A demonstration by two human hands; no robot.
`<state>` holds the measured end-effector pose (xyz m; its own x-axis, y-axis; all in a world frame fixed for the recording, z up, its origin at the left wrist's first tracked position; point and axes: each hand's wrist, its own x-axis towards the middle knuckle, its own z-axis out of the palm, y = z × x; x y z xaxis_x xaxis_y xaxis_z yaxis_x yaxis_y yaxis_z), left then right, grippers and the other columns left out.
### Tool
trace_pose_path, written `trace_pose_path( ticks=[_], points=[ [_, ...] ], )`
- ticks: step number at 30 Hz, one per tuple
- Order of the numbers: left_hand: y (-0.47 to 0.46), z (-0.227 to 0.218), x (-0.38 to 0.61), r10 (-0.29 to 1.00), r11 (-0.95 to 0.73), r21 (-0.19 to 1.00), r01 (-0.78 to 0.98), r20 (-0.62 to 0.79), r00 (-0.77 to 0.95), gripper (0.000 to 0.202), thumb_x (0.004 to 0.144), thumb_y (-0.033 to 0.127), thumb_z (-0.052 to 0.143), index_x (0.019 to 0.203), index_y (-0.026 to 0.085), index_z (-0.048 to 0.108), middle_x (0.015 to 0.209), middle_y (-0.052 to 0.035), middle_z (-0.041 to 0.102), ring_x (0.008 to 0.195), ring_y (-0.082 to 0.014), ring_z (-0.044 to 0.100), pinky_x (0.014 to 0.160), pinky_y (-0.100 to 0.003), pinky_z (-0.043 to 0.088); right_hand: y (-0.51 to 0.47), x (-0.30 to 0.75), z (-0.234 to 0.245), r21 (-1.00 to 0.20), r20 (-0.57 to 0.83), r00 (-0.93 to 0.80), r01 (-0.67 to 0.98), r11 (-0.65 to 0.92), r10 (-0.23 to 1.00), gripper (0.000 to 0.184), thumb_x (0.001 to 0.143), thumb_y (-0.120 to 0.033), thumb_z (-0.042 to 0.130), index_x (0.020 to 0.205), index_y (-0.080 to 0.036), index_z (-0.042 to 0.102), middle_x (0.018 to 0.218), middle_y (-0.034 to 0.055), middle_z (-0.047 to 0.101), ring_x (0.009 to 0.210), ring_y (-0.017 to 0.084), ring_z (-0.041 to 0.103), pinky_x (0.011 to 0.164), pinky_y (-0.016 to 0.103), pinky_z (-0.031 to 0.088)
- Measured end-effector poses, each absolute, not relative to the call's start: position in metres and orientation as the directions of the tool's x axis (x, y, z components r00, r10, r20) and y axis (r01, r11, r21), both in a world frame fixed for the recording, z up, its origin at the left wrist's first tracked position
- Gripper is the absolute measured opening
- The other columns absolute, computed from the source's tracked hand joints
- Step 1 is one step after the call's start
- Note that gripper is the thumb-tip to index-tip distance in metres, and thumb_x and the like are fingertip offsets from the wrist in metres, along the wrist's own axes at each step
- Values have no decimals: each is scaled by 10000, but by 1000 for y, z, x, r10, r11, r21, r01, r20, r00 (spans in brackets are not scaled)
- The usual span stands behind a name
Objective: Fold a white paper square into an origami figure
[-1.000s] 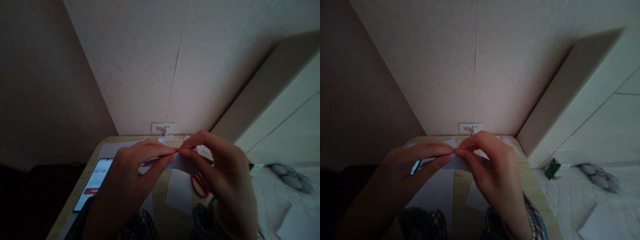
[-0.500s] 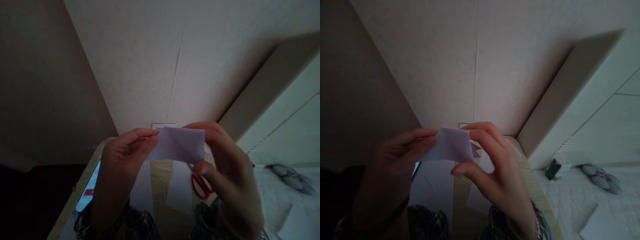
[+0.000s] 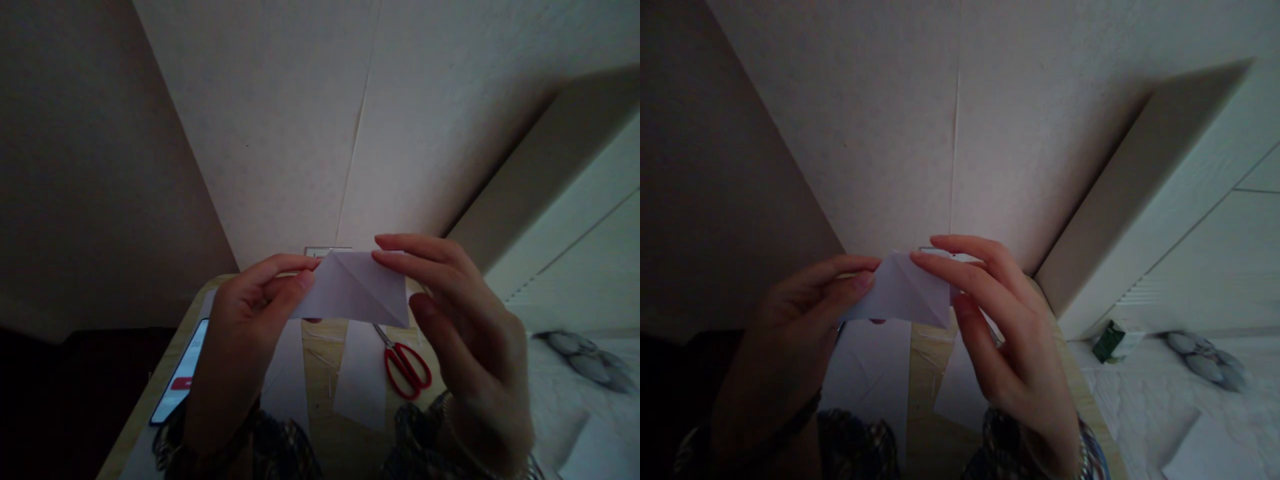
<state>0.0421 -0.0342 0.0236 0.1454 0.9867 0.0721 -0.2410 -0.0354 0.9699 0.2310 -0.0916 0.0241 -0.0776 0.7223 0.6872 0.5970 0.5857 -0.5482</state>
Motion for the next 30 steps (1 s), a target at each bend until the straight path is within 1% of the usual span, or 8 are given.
trace_pose_path(
  ticks=[4, 9, 16, 18, 21, 24, 27, 30],
  points=[
    [-34, 24, 43, 979, -88, 964, -252, 130, 156, 125, 841, 141, 773, 843, 247, 840, 653, 71, 774, 485, -69, 643, 449, -102, 536, -91, 230, 22, -565, 669, -91, 582, 585, 737, 507, 1010, -100, 503, 1388, -406, 647, 1446, -21, 637, 1351, 241, 575, 1035, 381, 543],
    [-34, 23, 48, 969, -77, 966, -247, 131, 210, 78, 858, 215, 785, 904, 255, 834, 860, 30, 830, 647, -120, 737, 549, -170, 640, -86, 227, 20, -562, 663, -127, 566, 603, 738, 510, 920, -102, 636, 1360, -355, 675, 1432, -10, 643, 1249, 229, 628, 1000, 352, 558],
    [-37, 19, 48, 955, -109, 989, -100, 132, 265, 142, 944, 318, 659, 1015, 271, 773, 635, 54, 692, 502, -114, 622, 438, -147, 488, -86, 221, 20, -536, 670, -119, 606, 589, 732, 394, 943, -138, 640, 1282, -321, 725, 1408, 16, 662, 1232, 235, 657, 1001, 357, 573],
    [-39, 18, 49, 954, -120, 989, -92, 140, 266, 167, 960, 324, 642, 1029, 280, 787, 751, 37, 750, 599, -124, 664, 503, -157, 509, -86, 219, 20, -502, 681, -110, 649, 571, 724, 411, 937, -104, 619, 1263, -328, 734, 1450, 17, 635, 1258, 251, 646, 1009, 374, 572],
    [-41, 18, 49, 954, -192, 981, -25, 193, 230, 199, 980, 302, 624, 1035, 304, 816, 995, 32, 814, 908, -152, 737, 742, -177, 559, -86, 218, 20, -449, 711, -96, 700, 556, 696, 444, 934, -75, 601, 1278, -327, 725, 1495, 17, 592, 1331, 262, 596, 1050, 381, 550],
    [-40, 20, 47, 933, -275, 959, 70, 249, 259, 227, 994, 298, 604, 1042, 317, 825, 1077, 40, 831, 1061, -177, 735, 909, -212, 551, -85, 220, 20, -426, 737, -61, 731, 533, 673, 468, 913, -86, 631, 1300, -338, 706, 1477, 21, 599, 1343, 278, 577, 1057, 402, 543],
    [-38, 22, 47, 916, -309, 943, 121, 261, 305, 261, 996, 283, 579, 1049, 317, 832, 1070, 29, 838, 1027, -192, 746, 905, -238, 566, -84, 220, 18, -449, 758, -14, 714, 537, 652, 512, 888, -111, 659, 1333, -363, 673, 1397, 20, 659, 1269, 295, 617, 1014, 413, 557],
    [-39, 22, 49, 926, -232, 971, 62, 201, 320, 261, 993, 283, 583, 1067, 318, 831, 1041, 19, 833, 975, -197, 748, 779, -228, 569, -85, 217, 14, -524, 761, 65, 649, 552, 646, 583, 867, -119, 672, 1388, -374, 611, 1285, 21, 720, 1142, 288, 672, 930, 393, 581]
  ],
)
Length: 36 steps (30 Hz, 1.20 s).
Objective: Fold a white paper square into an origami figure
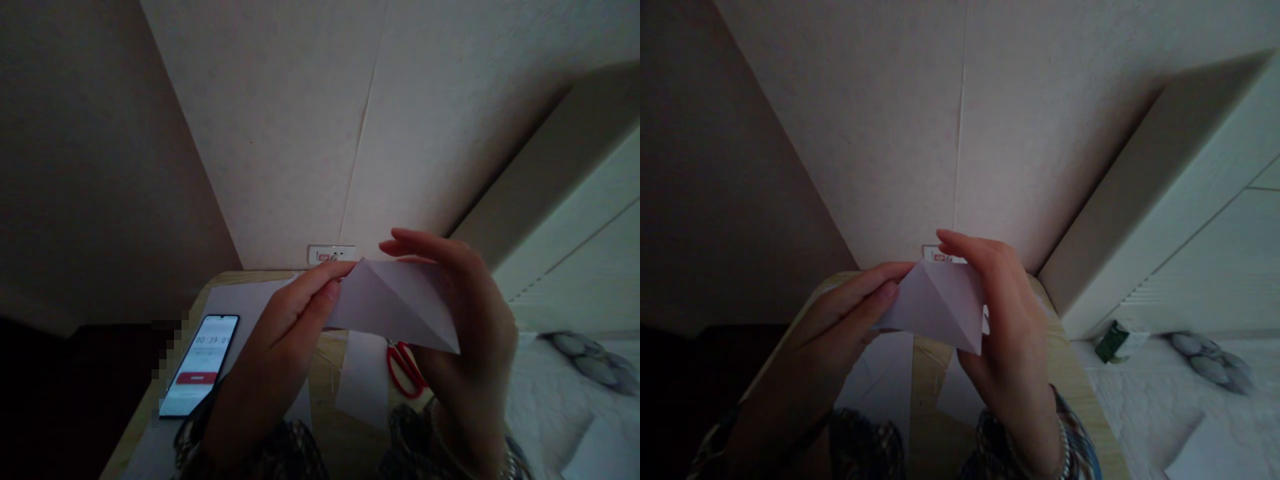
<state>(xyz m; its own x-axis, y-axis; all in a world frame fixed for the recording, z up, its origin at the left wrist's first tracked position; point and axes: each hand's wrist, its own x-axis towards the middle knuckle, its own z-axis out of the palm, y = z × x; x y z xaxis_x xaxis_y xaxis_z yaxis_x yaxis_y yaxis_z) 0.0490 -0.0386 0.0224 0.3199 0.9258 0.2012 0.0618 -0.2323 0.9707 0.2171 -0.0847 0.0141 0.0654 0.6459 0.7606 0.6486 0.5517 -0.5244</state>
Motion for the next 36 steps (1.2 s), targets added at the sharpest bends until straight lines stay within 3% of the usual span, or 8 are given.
trace_pose_path(
  ticks=[3, 7, 12, 19, 23, 29, 36],
  points=[
    [-40, 19, 52, 941, -85, 993, -85, 108, 321, 239, 1000, 322, 599, 1087, 324, 822, 1005, 18, 820, 875, -191, 738, 663, -230, 535, -84, 212, 10, -566, 769, 127, 589, 576, 626, 596, 875, -147, 691, 1417, -366, 571, 1237, 26, 743, 1095, 279, 690, 861, 373, 591],
    [-41, 13, 52, 969, -67, 972, -224, 117, 217, 171, 980, 337, 661, 1036, 318, 822, 971, 15, 812, 807, -170, 692, 669, -226, 519, -82, 206, 8, -498, 832, 122, 594, 632, 541, 508, 909, -114, 663, 1376, -303, 604, 1215, 24, 750, 1066, 245, 708, 871, 369, 588],
    [-43, 10, 50, 978, -41, 955, -293, 99, 184, 164, 962, 348, 697, 1061, 307, 821, 1034, -11, 809, 842, -198, 698, 696, -264, 546, -80, 204, 14, -401, 849, 47, 706, 584, 526, 243, 958, -95, 631, 1141, -234, 709, 1135, -4, 765, 1046, 174, 684, 921, 314, 545],
    [-38, 5, 51, 978, -67, 942, -330, 127, 164, 187, 949, 366, 723, 1072, 263, 819, 1050, -38, 810, 881, -230, 722, 705, -283, 563, -82, 203, 14, -361, 849, 20, 751, 553, 528, 227, 951, -128, 658, 1151, -204, 737, 1124, 45, 690, 1037, 194, 631, 889, 337, 522],
    [-36, 3, 51, 965, -96, 944, -315, 166, 201, 201, 954, 412, 722, 1105, 320, 817, 1053, 7, 812, 871, -191, 721, 697, -233, 554, -82, 202, 14, -416, 805, 3, 715, 561, 593, 228, 949, -161, 628, 1148, -179, 738, 1056, 35, 695, 976, 180, 639, 817, 322, 513],
    [-35, 7, 52, 940, -252, 944, -213, 292, 178, 176, 984, 380, 693, 1081, 374, 839, 995, 64, 824, 865, -135, 712, 706, -162, 528, -80, 201, 17, -542, 723, 28, 643, 541, 690, 180, 927, -141, 621, 1043, -224, 731, 981, -7, 790, 918, 183, 694, 840, 345, 498],
    [-32, 9, 49, 932, -294, 942, -160, 320, 171, 179, 979, 353, 704, 1063, 426, 844, 974, 84, 838, 805, -130, 720, 678, -188, 512, -78, 210, 19, -617, 623, -46, 585, 526, 781, 318, 863, -86, 594, 1129, -224, 699, 1060, 9, 811, 1033, 205, 730, 909, 329, 544]
  ],
)
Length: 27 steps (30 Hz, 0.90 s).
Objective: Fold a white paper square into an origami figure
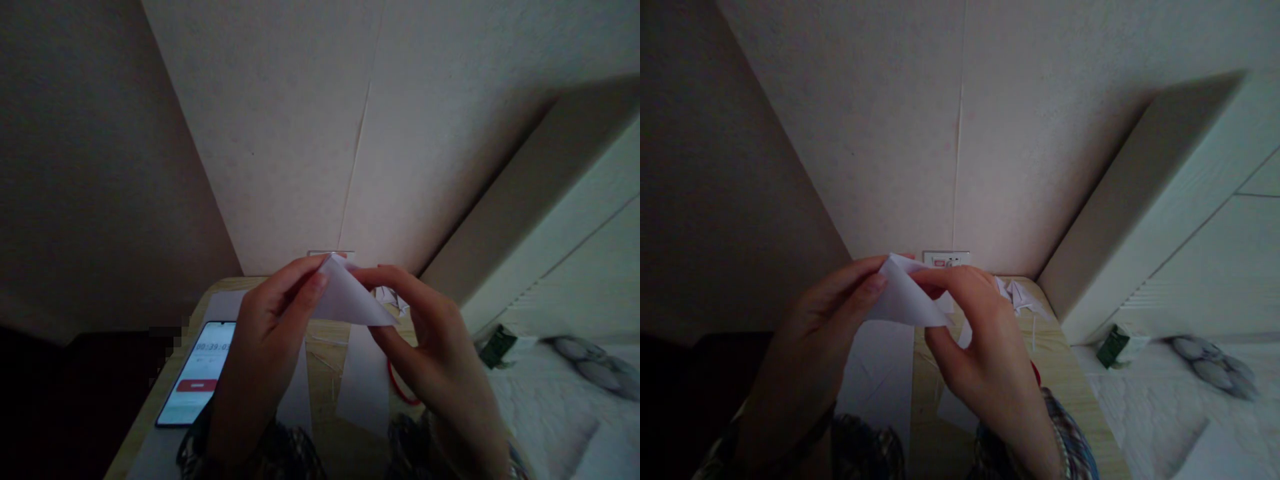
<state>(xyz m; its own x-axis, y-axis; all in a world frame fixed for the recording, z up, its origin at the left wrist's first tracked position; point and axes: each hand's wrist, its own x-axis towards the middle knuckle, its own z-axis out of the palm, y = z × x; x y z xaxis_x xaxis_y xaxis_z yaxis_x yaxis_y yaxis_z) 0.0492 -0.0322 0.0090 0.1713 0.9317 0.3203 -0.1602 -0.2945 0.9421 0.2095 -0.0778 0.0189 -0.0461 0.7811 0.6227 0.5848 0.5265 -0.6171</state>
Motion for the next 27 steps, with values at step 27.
trace_pose_path(
  ticks=[27],
  points=[
    [-38, 20, 55, 933, 14, 978, -208, 62, 354, 61, 881, 251, 752, 929, 256, 789, 770, -3, 798, 621, -140, 681, 538, -172, 466, -77, 225, 20, -550, 661, -45, 650, 524, 749, 501, 841, -10, 625, 1252, -297, 618, 927, -37, 781, 830, 185, 757, 1050, 469, 466]
  ],
)
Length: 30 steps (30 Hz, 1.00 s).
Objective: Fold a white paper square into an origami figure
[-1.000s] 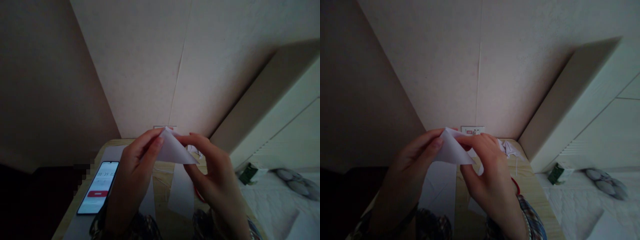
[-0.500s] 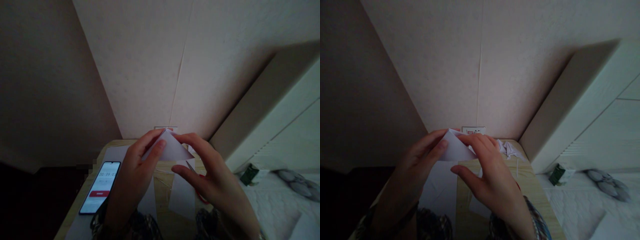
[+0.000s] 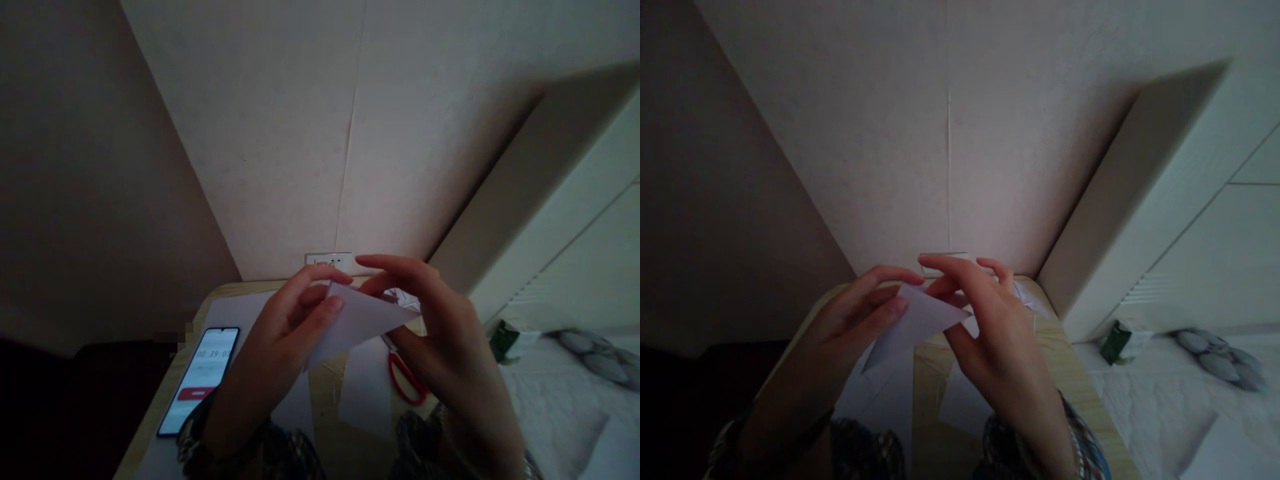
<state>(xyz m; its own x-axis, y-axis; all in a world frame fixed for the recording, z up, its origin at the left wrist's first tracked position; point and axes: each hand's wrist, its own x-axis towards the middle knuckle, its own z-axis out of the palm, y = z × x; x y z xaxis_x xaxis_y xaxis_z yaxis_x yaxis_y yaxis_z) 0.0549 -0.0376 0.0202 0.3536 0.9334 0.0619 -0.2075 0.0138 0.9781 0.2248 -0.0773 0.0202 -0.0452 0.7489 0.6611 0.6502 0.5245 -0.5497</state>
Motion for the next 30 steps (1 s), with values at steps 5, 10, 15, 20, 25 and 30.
trace_pose_path(
  ticks=[5, 10, 15, 20, 25, 30],
  points=[
    [-31, 14, 53, 921, 39, 955, -293, 80, 380, 15, 893, 263, 759, 890, 248, 762, 687, 17, 758, 553, -111, 636, 496, -149, 456, -80, 219, 19, -604, 678, -24, 551, 575, 735, 453, 888, -53, 657, 1263, -305, 617, 1056, -31, 790, 966, 187, 741, 986, 403, 502],
    [-24, 11, 53, 937, 43, 893, -448, 119, 328, 74, 902, 244, 753, 829, 240, 743, 573, 48, 697, 512, -107, 645, 507, -159, 509, -83, 215, 18, -606, 716, 48, 538, 586, 697, 366, 925, -140, 716, 1247, -296, 638, 1237, 12, 723, 1182, 222, 649, 1025, 392, 513],
    [-25, 14, 56, 956, 46, 872, -487, 104, 275, 101, 869, 259, 777, 792, 228, 720, 579, 40, 712, 541, -135, 690, 543, -201, 554, -82, 212, 18, -613, 737, 119, 532, 584, 665, 291, 939, -195, 710, 1200, -302, 640, 1393, 67, 626, 1397, 292, 533, 1148, 502, 479],
    [-24, 14, 57, 973, 41, 842, -538, 90, 214, 60, 872, 219, 766, 825, 203, 734, 709, 5, 797, 581, -114, 702, 555, -177, 549, -83, 207, 17, -679, 714, 222, 447, 582, 664, 229, 927, -136, 700, 1082, -288, 628, 1309, 50, 681, 1289, 249, 628, 1053, 427, 552],
    [-21, 13, 61, 981, -29, 827, -561, 131, 142, 121, 842, 259, 804, 801, 195, 710, 690, 27, 777, 596, -112, 713, 601, -185, 564, -81, 203, 20, -732, 640, 140, 411, 543, 756, 101, 909, -178, 738, 889, -256, 677, 1071, -2, 779, 1047, 174, 729, 930, 306, 575],
    [-23, 13, 62, 986, -58, 812, -580, 139, 95, 96, 860, 186, 774, 796, 206, 706, 696, 54, 752, 639, -109, 709, 622, -183, 553, -76, 199, 20, -758, 620, 174, 386, 527, 765, 106, 876, -137, 737, 866, -242, 721, 858, -32, 797, 820, 135, 754, 755, 246, 599]
  ],
)
